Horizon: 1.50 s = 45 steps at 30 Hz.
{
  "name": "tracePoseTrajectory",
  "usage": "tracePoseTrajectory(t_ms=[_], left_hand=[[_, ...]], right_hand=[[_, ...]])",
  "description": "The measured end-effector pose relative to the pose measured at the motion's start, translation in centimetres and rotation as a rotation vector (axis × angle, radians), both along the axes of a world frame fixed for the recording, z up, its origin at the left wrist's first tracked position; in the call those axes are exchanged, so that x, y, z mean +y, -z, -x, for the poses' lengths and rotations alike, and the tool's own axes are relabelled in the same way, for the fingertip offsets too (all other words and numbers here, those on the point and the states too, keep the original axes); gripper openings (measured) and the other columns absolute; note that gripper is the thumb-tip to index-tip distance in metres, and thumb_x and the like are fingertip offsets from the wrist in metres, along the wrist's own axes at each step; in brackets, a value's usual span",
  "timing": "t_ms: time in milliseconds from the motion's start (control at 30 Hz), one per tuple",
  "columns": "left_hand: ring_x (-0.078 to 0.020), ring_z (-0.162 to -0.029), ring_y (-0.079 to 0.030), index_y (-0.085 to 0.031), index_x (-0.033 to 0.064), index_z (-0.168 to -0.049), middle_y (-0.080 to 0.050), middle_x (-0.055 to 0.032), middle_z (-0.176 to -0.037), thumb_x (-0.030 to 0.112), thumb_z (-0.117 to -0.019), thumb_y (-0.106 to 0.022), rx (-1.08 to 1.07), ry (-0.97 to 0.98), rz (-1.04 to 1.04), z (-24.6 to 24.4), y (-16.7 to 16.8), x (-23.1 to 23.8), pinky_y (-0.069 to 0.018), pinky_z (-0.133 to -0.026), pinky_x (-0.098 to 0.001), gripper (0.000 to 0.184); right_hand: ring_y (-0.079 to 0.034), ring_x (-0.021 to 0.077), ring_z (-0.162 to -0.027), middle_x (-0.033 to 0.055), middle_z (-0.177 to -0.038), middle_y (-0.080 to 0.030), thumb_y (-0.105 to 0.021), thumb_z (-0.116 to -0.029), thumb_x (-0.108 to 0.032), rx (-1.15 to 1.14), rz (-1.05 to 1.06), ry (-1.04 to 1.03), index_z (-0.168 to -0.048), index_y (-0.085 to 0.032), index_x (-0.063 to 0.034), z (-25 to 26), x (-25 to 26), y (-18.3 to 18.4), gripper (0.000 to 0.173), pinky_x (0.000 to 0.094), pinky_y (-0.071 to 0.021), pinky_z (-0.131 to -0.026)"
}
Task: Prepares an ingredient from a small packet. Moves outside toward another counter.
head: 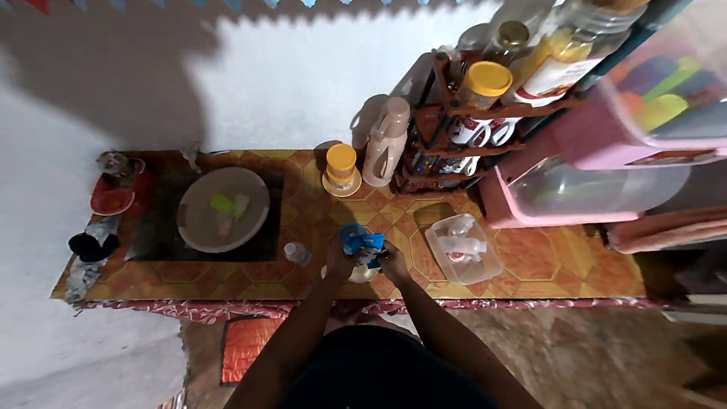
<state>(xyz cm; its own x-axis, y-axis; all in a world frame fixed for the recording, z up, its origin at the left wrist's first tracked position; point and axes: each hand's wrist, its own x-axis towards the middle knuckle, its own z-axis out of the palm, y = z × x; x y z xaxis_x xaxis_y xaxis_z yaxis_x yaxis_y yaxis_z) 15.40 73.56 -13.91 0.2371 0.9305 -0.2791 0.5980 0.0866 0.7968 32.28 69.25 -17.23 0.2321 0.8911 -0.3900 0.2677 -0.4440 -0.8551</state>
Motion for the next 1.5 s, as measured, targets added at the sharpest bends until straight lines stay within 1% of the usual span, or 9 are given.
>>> tracePoseTrajectory(t_ms=[267,367,467,567,700,867,1200,1333,1500], left_hand=[[-0.0369,-0.132,-0.055,-0.058,-0.0024,-0.138,-0.063,-0.025,-0.133,0.041,-0.0916,-0.076,0.1,0.145,0.032,0.5,-0.5,0.8,-0.0333,-0.118,-0.055,0.066],[-0.0367,-0.133,-0.054,-0.046,-0.0013,-0.148,-0.057,-0.0258,-0.14,0.028,-0.0795,-0.088,0.116,0.285,0.129,1.0,-1.0,1.4,-0.0412,-0.115,-0.0525,0.086],[-0.0392,-0.142,-0.044,-0.032,0.0015,-0.158,-0.042,-0.0249,-0.156,0.012,-0.0776,-0.087,0.195,0.409,0.133,1.0,-1.7,1.8,-0.0373,-0.117,-0.0536,0.098],[-0.0378,-0.144,-0.043,-0.034,-0.0001,-0.156,-0.039,-0.0244,-0.158,0.009,-0.0854,-0.079,0.191,0.399,0.109,1.5,-1.2,2.2,-0.0369,-0.119,-0.0507,0.085],[-0.0381,-0.138,-0.05,-0.043,0.0028,-0.152,-0.051,-0.0248,-0.148,0.026,-0.0996,-0.067,0.259,0.378,0.161,2.3,-1.1,2.7,-0.039,-0.116,-0.053,0.062],[-0.0378,-0.133,-0.055,-0.046,0.0013,-0.15,-0.056,-0.0256,-0.142,0.032,-0.1055,-0.058,0.202,0.366,0.12,3.0,-0.7,2.5,-0.0409,-0.115,-0.052,0.055],[-0.0371,-0.123,-0.061,-0.054,-0.0027,-0.141,-0.063,-0.0265,-0.13,0.028,-0.103,-0.063,0.165,0.266,0.155,2.2,-0.6,1.9,-0.0455,-0.11,-0.0521,0.05],[-0.0371,-0.132,-0.055,-0.042,0.0026,-0.153,-0.056,-0.0256,-0.142,0.019,-0.0938,-0.073,0.186,0.333,0.151,2.7,-0.3,2.0,-0.0424,-0.114,-0.0517,0.069],[-0.0354,-0.132,-0.057,-0.047,0.0039,-0.15,-0.058,-0.0228,-0.141,0.02,-0.0977,-0.069,0.224,0.267,0.178,3.0,-0.4,1.9,-0.043,-0.113,-0.0513,0.059]], right_hand=[[-0.068,0.0256,-0.097,0.0215,-0.136,-0.053,-0.066,-0.0917,0.002,0.454,-0.018,-0.016,-0.154,-0.036,-0.0039,-1.0,-0.7,-0.7,0.07,0.0401,-0.0605,-0.082],[-0.07,0.0258,-0.095,0.0216,-0.132,-0.057,-0.069,-0.0952,-0.004,0.41,-0.028,0.025,-0.148,-0.045,-0.0012,-1.3,-0.4,-0.9,0.058,0.0392,-0.0626,-0.08],[-0.07,0.0231,-0.088,0.0205,-0.123,-0.059,-0.067,-0.0958,0.0,0.393,-0.054,0.063,-0.138,-0.052,0.0032,-1.3,0.0,-0.9,0.045,0.0367,-0.063,-0.074],[-0.071,0.0227,-0.086,0.0201,-0.118,-0.061,-0.068,-0.0953,-0.001,0.409,-0.05,0.098,-0.131,-0.054,0.0053,-1.4,0.1,-0.8,0.039,0.0364,-0.0635,-0.072],[-0.071,0.0232,-0.087,0.0199,-0.116,-0.063,-0.068,-0.0965,-0.003,0.46,-0.046,0.167,-0.124,-0.057,0.0063,-1.7,0.0,-0.7,0.032,0.0383,-0.0637,-0.072],[-0.072,0.0201,-0.086,0.0176,-0.109,-0.068,-0.068,-0.0965,-0.003,0.474,-0.044,0.141,-0.121,-0.059,0.0079,-2.1,0.3,-0.9,0.028,0.0359,-0.0636,-0.076],[-0.073,0.0173,-0.081,0.0148,-0.097,-0.072,-0.07,-0.0939,0.0,0.405,-0.075,0.091,-0.115,-0.061,0.0099,-1.6,0.5,-1.0,0.025,0.034,-0.0633,-0.076],[-0.073,0.0172,-0.081,0.0144,-0.096,-0.072,-0.071,-0.0941,-0.002,0.406,-0.068,0.115,-0.114,-0.062,0.0093,-2.1,0.2,-0.2,0.025,0.0338,-0.0636,-0.076],[-0.072,0.016,-0.079,0.0131,-0.093,-0.073,-0.071,-0.0926,0.001,0.486,-0.074,0.169,-0.11,-0.065,0.0091,-1.2,-0.3,0.0,0.02,0.0326,-0.0629,-0.075]])
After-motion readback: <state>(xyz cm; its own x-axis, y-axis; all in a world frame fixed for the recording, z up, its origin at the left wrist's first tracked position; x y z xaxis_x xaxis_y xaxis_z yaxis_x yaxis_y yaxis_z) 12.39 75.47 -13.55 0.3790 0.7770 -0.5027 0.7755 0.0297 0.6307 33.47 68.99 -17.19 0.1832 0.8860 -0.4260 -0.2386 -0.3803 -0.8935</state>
